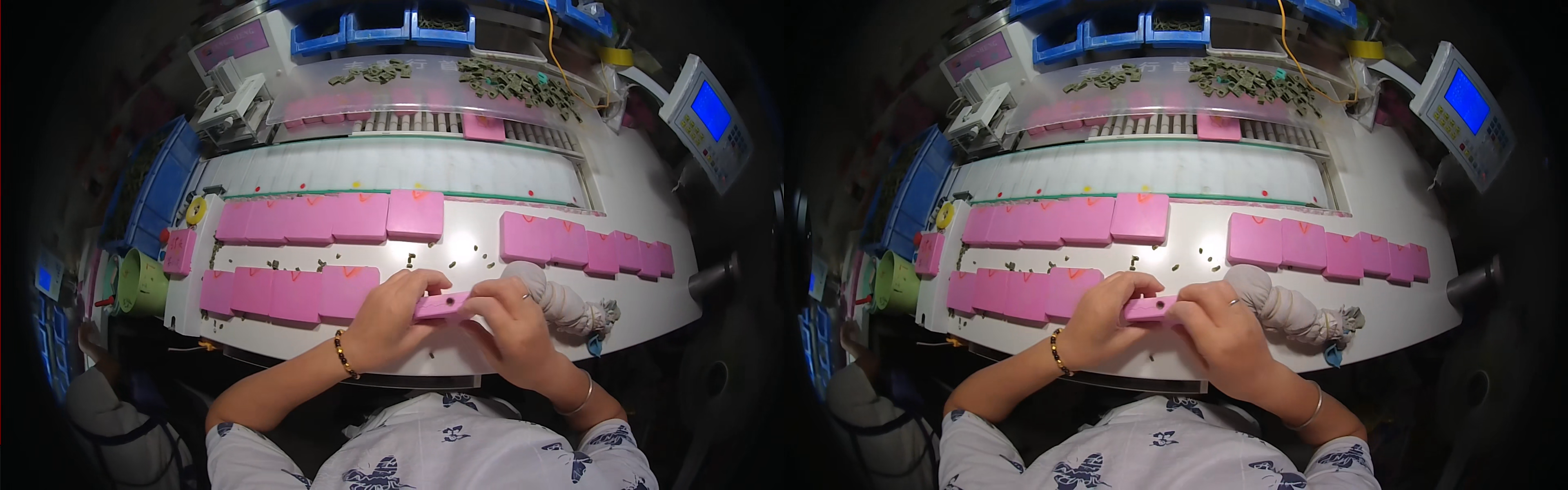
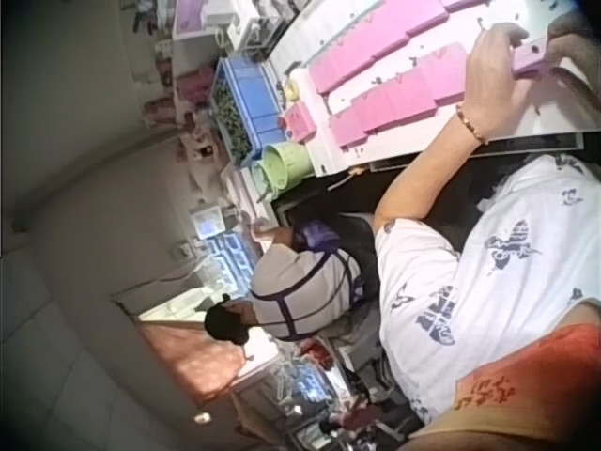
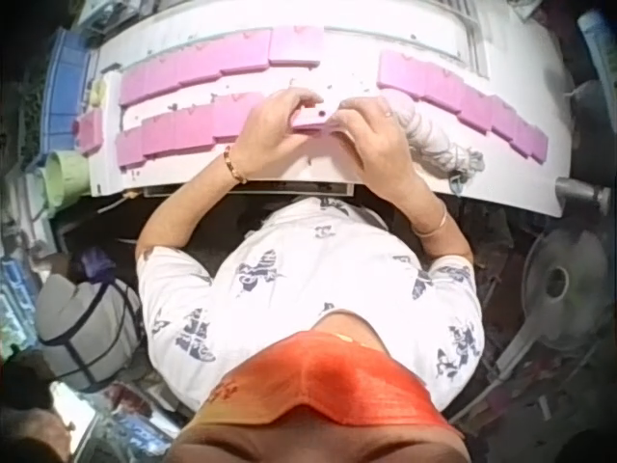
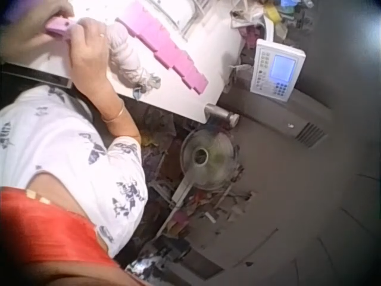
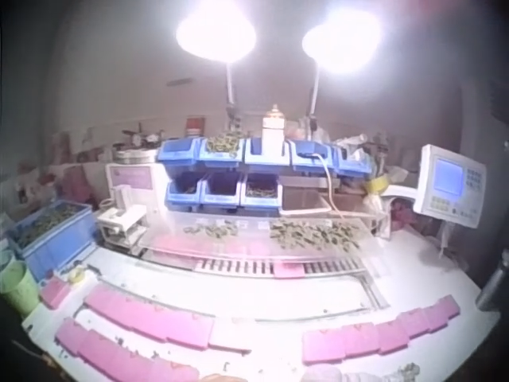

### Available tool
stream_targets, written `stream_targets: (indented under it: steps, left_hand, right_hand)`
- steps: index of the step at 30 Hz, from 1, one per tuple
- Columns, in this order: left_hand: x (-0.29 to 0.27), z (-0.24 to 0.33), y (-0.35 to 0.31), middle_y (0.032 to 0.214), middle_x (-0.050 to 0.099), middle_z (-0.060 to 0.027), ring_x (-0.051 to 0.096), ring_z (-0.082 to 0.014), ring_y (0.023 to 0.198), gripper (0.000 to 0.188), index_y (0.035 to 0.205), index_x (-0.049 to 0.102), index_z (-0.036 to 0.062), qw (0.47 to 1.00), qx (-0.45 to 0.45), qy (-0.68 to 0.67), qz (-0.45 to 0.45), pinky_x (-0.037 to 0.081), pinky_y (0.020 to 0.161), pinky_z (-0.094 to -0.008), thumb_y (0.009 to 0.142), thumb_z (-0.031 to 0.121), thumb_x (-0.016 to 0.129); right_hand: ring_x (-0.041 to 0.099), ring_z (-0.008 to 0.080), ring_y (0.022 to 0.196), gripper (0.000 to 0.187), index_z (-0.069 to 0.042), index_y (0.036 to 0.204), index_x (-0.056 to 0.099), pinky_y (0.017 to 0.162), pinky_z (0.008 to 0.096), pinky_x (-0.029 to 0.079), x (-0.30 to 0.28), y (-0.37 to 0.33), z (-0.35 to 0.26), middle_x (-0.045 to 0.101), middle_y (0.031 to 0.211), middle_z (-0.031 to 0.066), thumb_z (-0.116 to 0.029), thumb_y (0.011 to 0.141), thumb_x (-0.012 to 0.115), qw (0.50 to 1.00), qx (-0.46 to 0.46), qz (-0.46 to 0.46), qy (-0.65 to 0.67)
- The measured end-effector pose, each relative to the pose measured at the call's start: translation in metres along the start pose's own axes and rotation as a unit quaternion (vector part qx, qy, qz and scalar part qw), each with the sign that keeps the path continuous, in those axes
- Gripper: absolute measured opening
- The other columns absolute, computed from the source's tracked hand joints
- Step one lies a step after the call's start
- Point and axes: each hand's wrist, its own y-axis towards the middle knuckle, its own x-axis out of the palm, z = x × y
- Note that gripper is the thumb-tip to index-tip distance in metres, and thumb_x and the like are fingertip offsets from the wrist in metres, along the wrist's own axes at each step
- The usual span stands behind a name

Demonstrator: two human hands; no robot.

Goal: Assembling small plastic plant clusters into silicone molds at a production workbench.

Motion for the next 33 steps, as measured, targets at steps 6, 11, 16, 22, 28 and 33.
stream_targets:
  steps: [6, 11, 16, 22, 28, 33]
  left_hand:
    - [0.014, 0.011, -0.003, 0.107, 0.056, -0.0163, 0.054, -0.0336, 0.102, 0.035, 0.118, 0.054, 0.0016, 0.998, 0.049, -0.027, 0.013, 0.044, 0.09, -0.0422, 0.084, 0.008, 0.063]
    - [0.013, 0.01, -0.005, 0.107, 0.055, -0.0159, 0.053, -0.033, 0.101, 0.028, 0.121, 0.054, 0.0014, 0.997, 0.011, -0.083, 0.0, 0.042, 0.09, -0.0405, 0.097, 0.015, 0.047]
    - [0.018, -0.009, 0.001, 0.106, 0.057, -0.0151, 0.055, -0.0239, 0.091, 0.026, 0.116, 0.054, -0.0028, 0.982, 0.14, 0.101, 0.071, 0.045, 0.082, -0.033, 0.102, 0.014, 0.039]
    - [0.01, -0.011, 0.014, 0.087, 0.059, -0.0092, 0.055, -0.0148, 0.081, 0.031, 0.109, 0.057, -0.0024, 0.976, -0.146, -0.158, 0.043, 0.046, 0.076, -0.0297, 0.106, 0.024, 0.041]
    - [0.012, -0.012, 0.013, 0.088, 0.06, -0.007, 0.055, -0.0135, 0.084, 0.035, 0.106, 0.06, -0.0036, 0.959, -0.176, -0.218, 0.033, 0.045, 0.078, -0.0291, 0.105, 0.027, 0.043]
    - [0.009, -0.008, 0.011, 0.091, 0.058, -0.0005, 0.052, -0.0076, 0.088, 0.036, 0.106, 0.061, -0.0028, 0.933, -0.186, -0.305, 0.047, 0.044, 0.08, -0.0252, 0.106, 0.028, 0.044]
  right_hand:
    - [0.057, 0.0272, 0.089, 0.028, -0.001, 0.1, 0.059, 0.077, 0.0365, 0.049, 0.008, 0.001, -0.004, 0.057, 0.1, 0.0115, -0.008, 0.073, 0.062, 0.993, -0.051, 0.011, -0.108]
    - [0.055, 0.0232, 0.081, 0.024, -0.002, 0.093, 0.057, 0.068, 0.0312, 0.049, 0.009, 0.004, -0.001, 0.053, 0.091, 0.0087, -0.008, 0.071, 0.063, 0.99, -0.088, 0.004, -0.112]
    - [0.055, 0.0221, 0.078, 0.022, -0.003, 0.092, 0.057, 0.066, 0.0307, 0.048, 0.011, -0.009, 0.002, 0.053, 0.09, 0.0079, -0.008, 0.071, 0.062, 0.99, -0.095, -0.001, -0.103]
    - [0.056, 0.0226, 0.071, 0.019, -0.005, 0.083, 0.056, 0.062, 0.0321, 0.047, 0.013, -0.038, 0.0, 0.055, 0.085, 0.0086, -0.016, 0.077, 0.07, 0.993, -0.075, 0.025, -0.086]
    - [0.058, 0.0276, 0.063, 0.029, -0.005, 0.079, 0.055, 0.06, 0.0357, 0.048, 0.012, -0.04, 0.0, 0.057, 0.073, 0.0092, -0.023, 0.081, 0.077, 0.993, 0.104, -0.042, 0.027]
    - [0.059, 0.028, 0.074, 0.033, 0.001, 0.099, 0.058, 0.069, 0.038, 0.049, -0.007, -0.013, -0.002, 0.056, 0.088, 0.013, -0.019, 0.082, 0.077, 0.963, 0.232, 0.007, 0.137]
